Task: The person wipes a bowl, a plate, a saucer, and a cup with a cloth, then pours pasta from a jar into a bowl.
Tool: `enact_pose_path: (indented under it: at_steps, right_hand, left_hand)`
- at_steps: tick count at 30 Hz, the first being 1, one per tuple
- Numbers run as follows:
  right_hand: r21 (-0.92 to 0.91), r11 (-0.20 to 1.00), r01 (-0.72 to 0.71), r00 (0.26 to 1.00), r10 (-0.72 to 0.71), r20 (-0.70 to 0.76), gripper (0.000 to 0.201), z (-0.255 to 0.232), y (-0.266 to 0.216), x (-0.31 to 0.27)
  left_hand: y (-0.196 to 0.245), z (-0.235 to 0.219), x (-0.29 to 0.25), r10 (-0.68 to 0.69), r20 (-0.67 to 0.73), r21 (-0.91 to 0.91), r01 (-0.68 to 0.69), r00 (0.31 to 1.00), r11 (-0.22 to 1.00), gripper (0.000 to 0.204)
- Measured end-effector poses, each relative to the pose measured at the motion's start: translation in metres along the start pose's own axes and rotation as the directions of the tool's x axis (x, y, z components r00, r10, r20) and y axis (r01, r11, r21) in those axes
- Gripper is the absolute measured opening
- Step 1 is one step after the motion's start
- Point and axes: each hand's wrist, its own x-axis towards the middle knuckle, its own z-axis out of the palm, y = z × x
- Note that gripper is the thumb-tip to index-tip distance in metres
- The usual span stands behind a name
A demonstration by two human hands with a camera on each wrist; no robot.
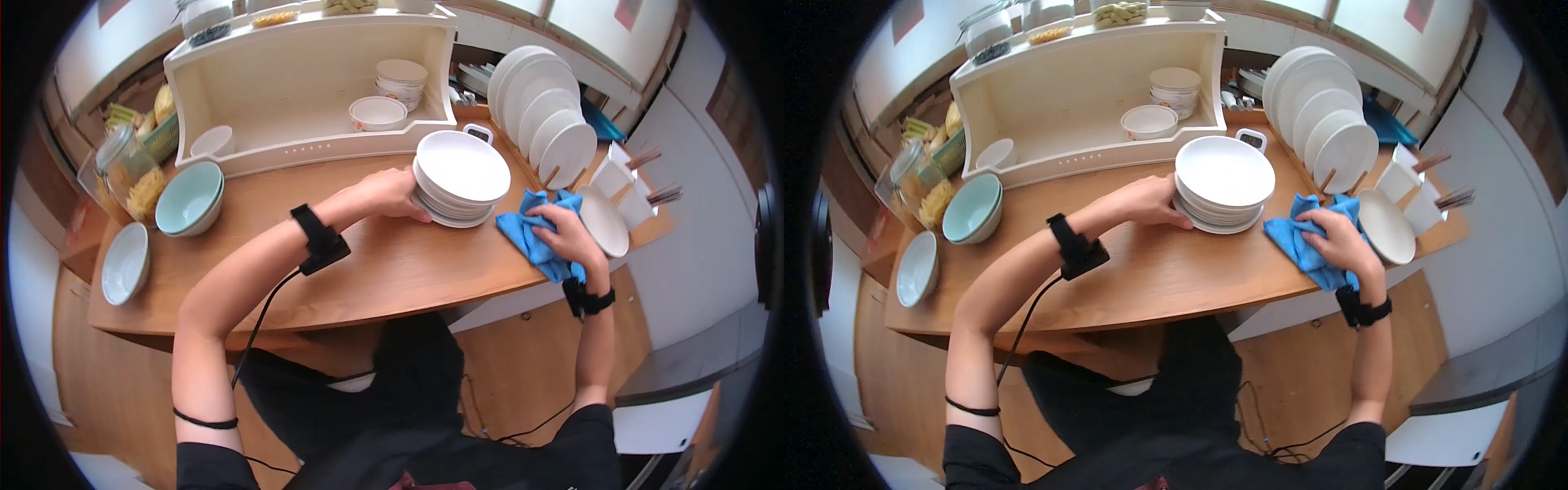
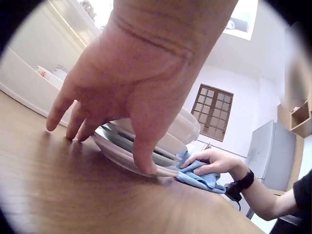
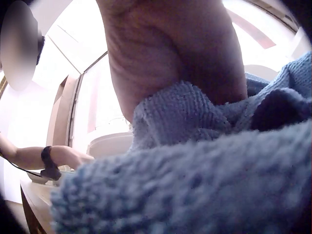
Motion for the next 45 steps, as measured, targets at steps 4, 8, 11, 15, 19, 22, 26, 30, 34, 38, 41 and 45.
enact_pose_path:
  at_steps: [4, 8, 11, 15, 19, 22, 26, 30, 34, 38, 41, 45]
  right_hand:
    - [-0.029, 1.000, 0.011, 1.000, -0.011, 0.002, 0.024, -0.006, -0.014, -0.016]
    - [0.003, 0.999, 0.040, 0.995, -0.040, 0.093, 0.025, -0.007, -0.055, -0.019]
    - [0.001, 0.988, 0.152, 0.972, -0.149, 0.180, 0.025, -0.001, -0.104, 0.001]
    - [0.096, 0.952, 0.290, 0.942, -0.302, 0.148, 0.023, 0.032, -0.149, 0.046]
    - [0.248, 0.944, 0.216, 0.965, -0.246, 0.095, 0.020, 0.062, -0.194, 0.095]
    - [0.214, 0.949, 0.231, 0.971, -0.237, 0.005, 0.020, 0.083, -0.209, 0.136]
    - [0.144, 0.956, 0.254, 0.967, -0.253, -0.028, 0.024, 0.130, -0.174, 0.193]
    - [0.221, 0.964, 0.151, 0.980, -0.175, 0.091, 0.026, 0.136, -0.153, 0.207]
    - [0.321, 0.926, 0.201, 0.969, -0.236, 0.075, 0.025, 0.138, -0.133, 0.209]
    - [0.294, 0.943, 0.157, 0.976, -0.194, 0.100, 0.025, 0.136, -0.136, 0.208]
    - [0.295, 0.939, 0.175, 0.975, -0.206, 0.079, 0.025, 0.140, -0.132, 0.209]
    - [0.316, 0.932, 0.175, 0.975, -0.209, 0.077, 0.025, 0.138, -0.132, 0.208]
  left_hand:
    - [0.016, 0.003, 0.023, 0.024, -0.021, 0.054, -0.023, 1.000, 0.998, 0.082]
    - [0.019, 0.011, 0.041, 0.082, -0.064, 0.003, -0.082, 0.995, 0.997, 0.075]
    - [0.013, 0.008, 0.051, 0.149, -0.123, -0.049, -0.156, 0.981, 0.987, 0.062]
    - [0.005, -0.037, 0.048, 0.051, -0.174, -0.104, -0.070, 0.983, 0.992, 0.039]
    - [-0.046, -0.084, 0.031, -0.032, -0.478, -0.142, -0.041, 0.878, 0.989, 0.035]
    - [-0.092, -0.091, 0.033, -0.115, -0.505, -0.125, 0.059, 0.855, 0.990, 0.044]
    - [-0.126, -0.074, 0.042, -0.124, -0.474, -0.023, 0.129, 0.872, 0.991, 0.057]
    - [-0.137, -0.070, 0.051, -0.134, -0.347, -0.142, 0.090, 0.928, 0.986, 0.061]
    - [-0.134, -0.071, 0.047, -0.090, -0.259, -0.210, 0.035, 0.962, 0.977, 0.060]
    - [-0.137, -0.070, 0.054, -0.031, -0.287, -0.186, -0.024, 0.958, 0.982, 0.052]
    - [-0.134, -0.074, 0.052, -0.053, -0.275, -0.174, 0.005, 0.960, 0.985, 0.047]
    - [-0.130, -0.078, 0.049, -0.082, -0.290, -0.184, 0.029, 0.954, 0.982, 0.040]
